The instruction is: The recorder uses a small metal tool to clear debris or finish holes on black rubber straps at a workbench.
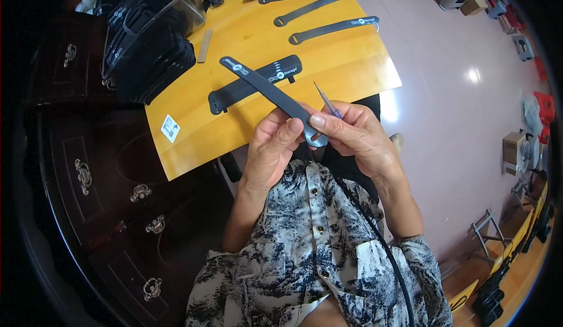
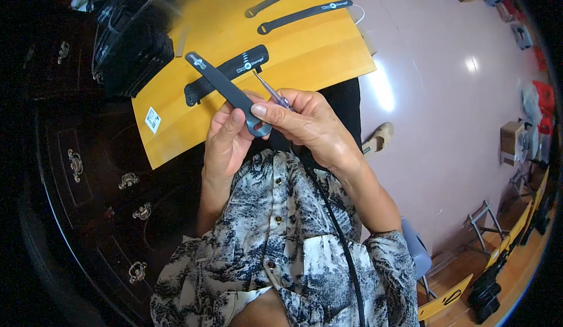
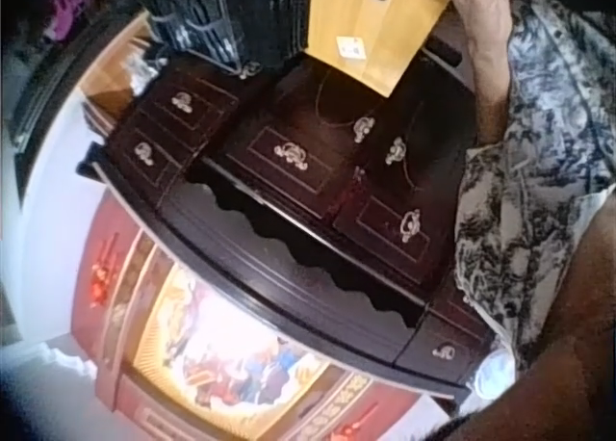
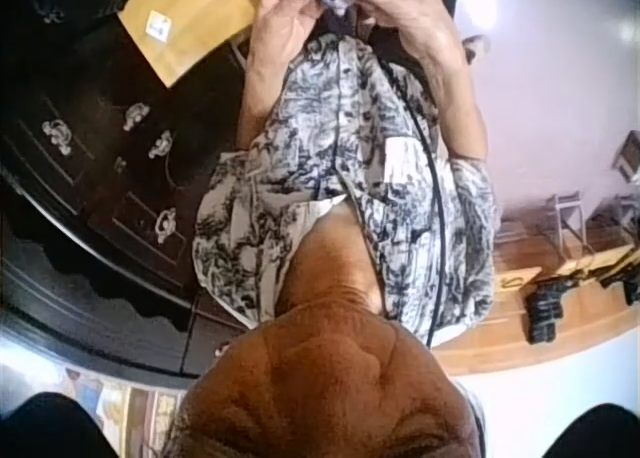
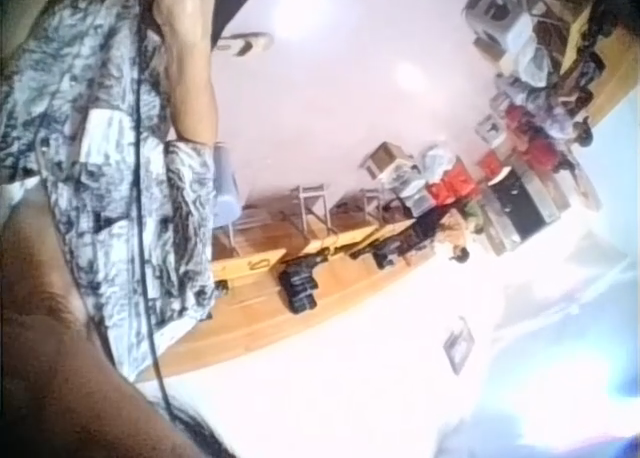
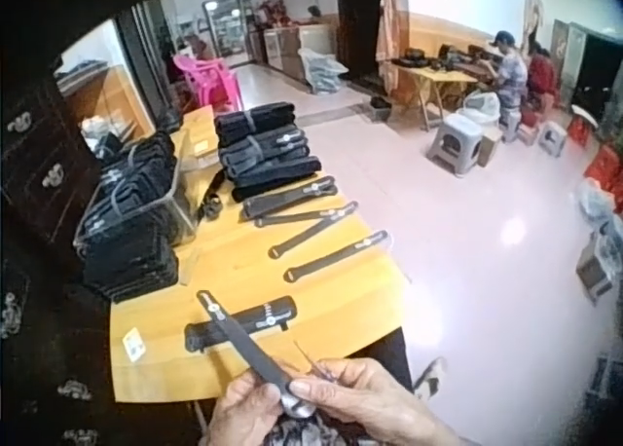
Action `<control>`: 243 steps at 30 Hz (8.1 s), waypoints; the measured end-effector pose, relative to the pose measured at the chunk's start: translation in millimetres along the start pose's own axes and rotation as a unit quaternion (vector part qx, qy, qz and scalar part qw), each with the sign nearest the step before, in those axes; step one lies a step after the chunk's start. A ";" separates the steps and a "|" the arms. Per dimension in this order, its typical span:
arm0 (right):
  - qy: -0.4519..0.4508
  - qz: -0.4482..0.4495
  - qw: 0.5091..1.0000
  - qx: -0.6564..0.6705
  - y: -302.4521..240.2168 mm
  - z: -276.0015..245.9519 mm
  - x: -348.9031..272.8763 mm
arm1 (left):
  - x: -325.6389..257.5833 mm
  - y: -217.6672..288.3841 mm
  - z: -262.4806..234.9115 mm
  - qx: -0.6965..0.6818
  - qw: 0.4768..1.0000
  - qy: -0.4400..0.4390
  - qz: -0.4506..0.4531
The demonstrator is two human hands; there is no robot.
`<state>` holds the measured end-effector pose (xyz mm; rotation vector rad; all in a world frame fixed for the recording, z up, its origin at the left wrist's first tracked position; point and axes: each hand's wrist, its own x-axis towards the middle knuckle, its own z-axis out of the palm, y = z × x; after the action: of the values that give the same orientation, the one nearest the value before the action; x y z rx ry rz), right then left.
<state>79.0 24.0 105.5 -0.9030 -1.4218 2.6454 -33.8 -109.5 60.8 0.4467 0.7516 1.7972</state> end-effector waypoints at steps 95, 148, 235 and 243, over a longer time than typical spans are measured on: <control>0.033 -0.110 0.978 -0.175 5.5 -12.3 -21.3 | 26.7 -9.7 -25.9 0.382 0.899 0.071 0.201; 0.029 -0.044 0.976 -0.210 0.3 -22.8 -21.6 | 29.7 1.4 -12.0 0.565 0.780 0.029 0.266; 0.100 -0.268 0.913 -0.291 36.7 -17.3 -4.5 | 25.7 -16.7 -33.4 0.515 0.762 0.016 0.392; 0.091 -0.149 0.955 -0.240 23.0 -9.2 -11.1 | 23.0 -17.8 -33.9 0.498 0.773 0.030 0.393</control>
<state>98.7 14.6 89.3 -0.8411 -2.0049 1.9801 -50.6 -93.5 22.6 1.6021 1.7504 2.0046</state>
